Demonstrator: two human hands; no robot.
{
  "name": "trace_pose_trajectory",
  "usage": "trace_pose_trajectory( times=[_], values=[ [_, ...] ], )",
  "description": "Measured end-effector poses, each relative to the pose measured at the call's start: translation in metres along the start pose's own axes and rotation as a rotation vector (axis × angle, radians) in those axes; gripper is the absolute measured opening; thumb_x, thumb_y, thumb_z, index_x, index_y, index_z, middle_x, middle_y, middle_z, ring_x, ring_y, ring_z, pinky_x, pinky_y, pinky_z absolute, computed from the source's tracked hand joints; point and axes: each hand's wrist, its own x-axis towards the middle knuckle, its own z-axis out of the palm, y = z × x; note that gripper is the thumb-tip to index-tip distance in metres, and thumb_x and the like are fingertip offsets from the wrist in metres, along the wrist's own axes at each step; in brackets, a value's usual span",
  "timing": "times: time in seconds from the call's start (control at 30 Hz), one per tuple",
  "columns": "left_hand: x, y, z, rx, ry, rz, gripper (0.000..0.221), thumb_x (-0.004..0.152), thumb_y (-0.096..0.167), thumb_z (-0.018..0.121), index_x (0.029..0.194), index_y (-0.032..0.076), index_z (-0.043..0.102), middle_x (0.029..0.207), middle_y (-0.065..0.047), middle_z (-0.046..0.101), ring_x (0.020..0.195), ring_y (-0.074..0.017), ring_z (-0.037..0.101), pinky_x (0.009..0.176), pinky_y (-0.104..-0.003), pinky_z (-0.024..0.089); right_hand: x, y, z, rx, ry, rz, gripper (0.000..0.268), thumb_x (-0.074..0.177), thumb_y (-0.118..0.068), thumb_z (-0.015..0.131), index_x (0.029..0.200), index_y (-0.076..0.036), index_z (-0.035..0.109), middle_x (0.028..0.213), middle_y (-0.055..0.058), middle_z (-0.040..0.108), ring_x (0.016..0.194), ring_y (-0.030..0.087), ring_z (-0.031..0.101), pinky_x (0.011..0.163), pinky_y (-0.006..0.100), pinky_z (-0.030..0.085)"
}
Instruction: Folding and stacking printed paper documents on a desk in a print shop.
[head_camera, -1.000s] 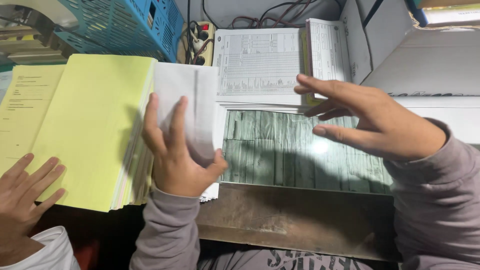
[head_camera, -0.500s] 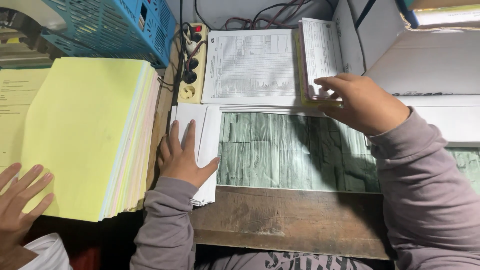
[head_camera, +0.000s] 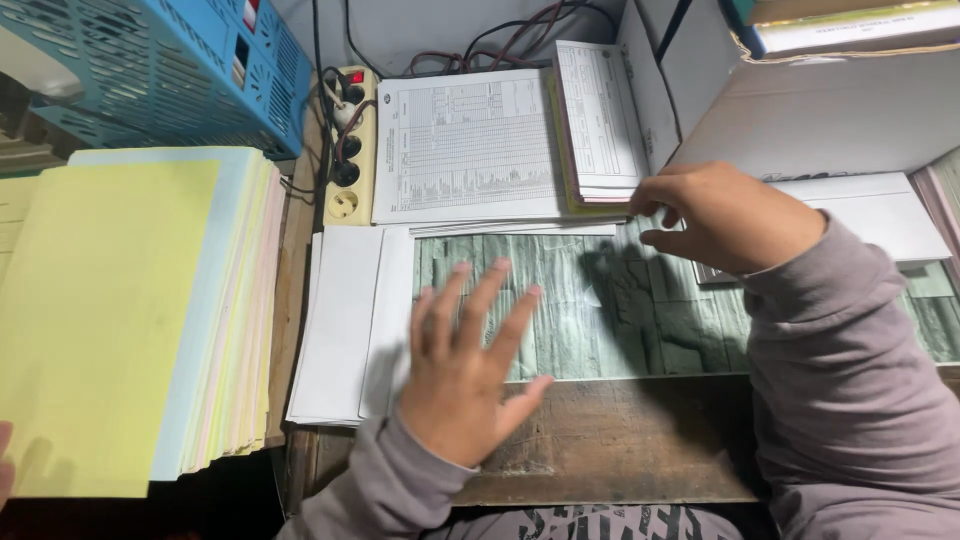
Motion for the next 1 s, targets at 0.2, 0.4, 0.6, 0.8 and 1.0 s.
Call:
trace_pose_trajectory(
  times=[0.2, 0.4, 0.6, 0.8, 1.0],
  values=[
    [0.017, 0.035, 0.055, -0.283, -0.162, 0.404, 0.052, 0.066, 0.029, 0.073, 0.107, 0.009, 0.049, 0.102, -0.009, 0.055, 0.087, -0.0268, 0.053, 0.072, -0.041, 0.044, -0.042, 0.049, 0.000, -0.222, 0.120, 0.580, 0.034, 0.079, -0.023, 0.062, 0.113, -0.021, 0.062, 0.106, 0.000, 0.067, 0.096, 0.027, 0.062, 0.071, 0.043, 0.053],
    [0.017, 0.035, 0.095, -0.474, -0.081, 0.518, 0.024, 0.083, 0.024, 0.057, 0.103, 0.009, 0.058, 0.091, -0.006, 0.058, 0.078, -0.0244, 0.050, 0.060, -0.036, 0.041, -0.053, 0.102, 0.058, -0.170, 0.571, 0.010, 0.036, 0.072, -0.005, 0.073, 0.106, 0.002, 0.064, 0.105, 0.016, 0.062, 0.086, 0.030, 0.059, 0.068, 0.039, 0.052],
    [0.020, 0.034, 0.086, -0.751, -0.153, 0.410, 0.021, 0.083, 0.018, 0.054, 0.100, 0.007, 0.061, 0.080, -0.007, 0.060, 0.072, -0.0236, 0.055, 0.062, -0.037, 0.046, -0.050, 0.100, 0.057, -0.266, 0.647, 0.061, 0.022, 0.082, -0.015, 0.072, 0.099, -0.003, 0.067, 0.097, 0.010, 0.064, 0.077, 0.025, 0.060, 0.050, 0.036, 0.049],
    [0.020, 0.028, 0.083, -0.802, -0.120, 0.363, 0.019, 0.085, 0.019, 0.056, 0.097, 0.005, 0.061, 0.076, -0.006, 0.061, 0.067, -0.0229, 0.057, 0.062, -0.035, 0.047, -0.051, 0.104, 0.058, -0.372, 0.678, 0.030, 0.018, 0.084, -0.016, 0.072, 0.098, -0.005, 0.068, 0.095, 0.008, 0.066, 0.075, 0.022, 0.061, 0.050, 0.033, 0.049],
    [0.022, 0.027, 0.080, -0.811, -0.148, 0.342, 0.020, 0.085, 0.019, 0.054, 0.096, 0.005, 0.062, 0.080, -0.007, 0.063, 0.068, -0.0226, 0.059, 0.062, -0.035, 0.048, -0.054, 0.117, 0.062, -0.368, 0.670, 0.072, 0.017, 0.085, -0.012, 0.071, 0.101, -0.007, 0.069, 0.094, 0.006, 0.065, 0.075, 0.022, 0.060, 0.054, 0.033, 0.050]
  ],
)
